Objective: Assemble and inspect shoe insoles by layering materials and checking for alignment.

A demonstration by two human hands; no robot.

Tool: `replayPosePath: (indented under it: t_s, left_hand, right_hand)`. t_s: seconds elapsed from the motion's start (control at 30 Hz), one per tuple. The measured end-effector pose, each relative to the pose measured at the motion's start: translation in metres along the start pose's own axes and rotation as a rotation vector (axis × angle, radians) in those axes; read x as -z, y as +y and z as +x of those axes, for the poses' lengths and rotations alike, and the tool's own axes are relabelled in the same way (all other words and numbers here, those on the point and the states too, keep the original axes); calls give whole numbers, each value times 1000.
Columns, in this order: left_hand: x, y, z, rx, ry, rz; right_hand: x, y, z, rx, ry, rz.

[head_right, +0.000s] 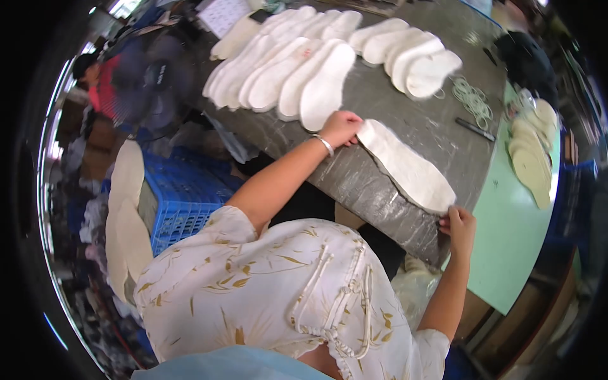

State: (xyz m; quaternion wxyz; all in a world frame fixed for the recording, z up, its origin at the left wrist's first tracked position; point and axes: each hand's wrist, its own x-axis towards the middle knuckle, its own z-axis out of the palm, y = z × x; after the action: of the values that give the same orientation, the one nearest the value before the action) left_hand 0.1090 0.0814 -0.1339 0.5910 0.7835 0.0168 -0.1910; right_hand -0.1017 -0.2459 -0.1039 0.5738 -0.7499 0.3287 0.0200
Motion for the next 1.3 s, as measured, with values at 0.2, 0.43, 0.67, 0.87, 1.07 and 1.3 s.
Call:
replayPosePath:
  t_s: [0.2, 0.43, 0.67, 0.87, 1.07, 1.3]
  left_hand:
    - [7, -14, -46, 47, -24, -106]
    - [25, -32, -105, 186, 14, -580]
    - [96, -64, -232, -397, 677, 94]
    - [195, -107, -396, -283, 1442, 964]
    - [267, -126, -545, 164, 1420, 1269]
    - [319, -107, -578, -4, 1231, 1058]
  right_hand:
    - [25, 6, -11, 39, -101, 22]
    - [51, 26, -5, 31, -195, -106]
    - [114, -22, -1, 198, 42, -525]
    - [65, -78, 29, 523, 44, -637]
    - [-21, -122, 23, 760, -141, -526]
    - [-35, -126, 8, 729, -224, -519]
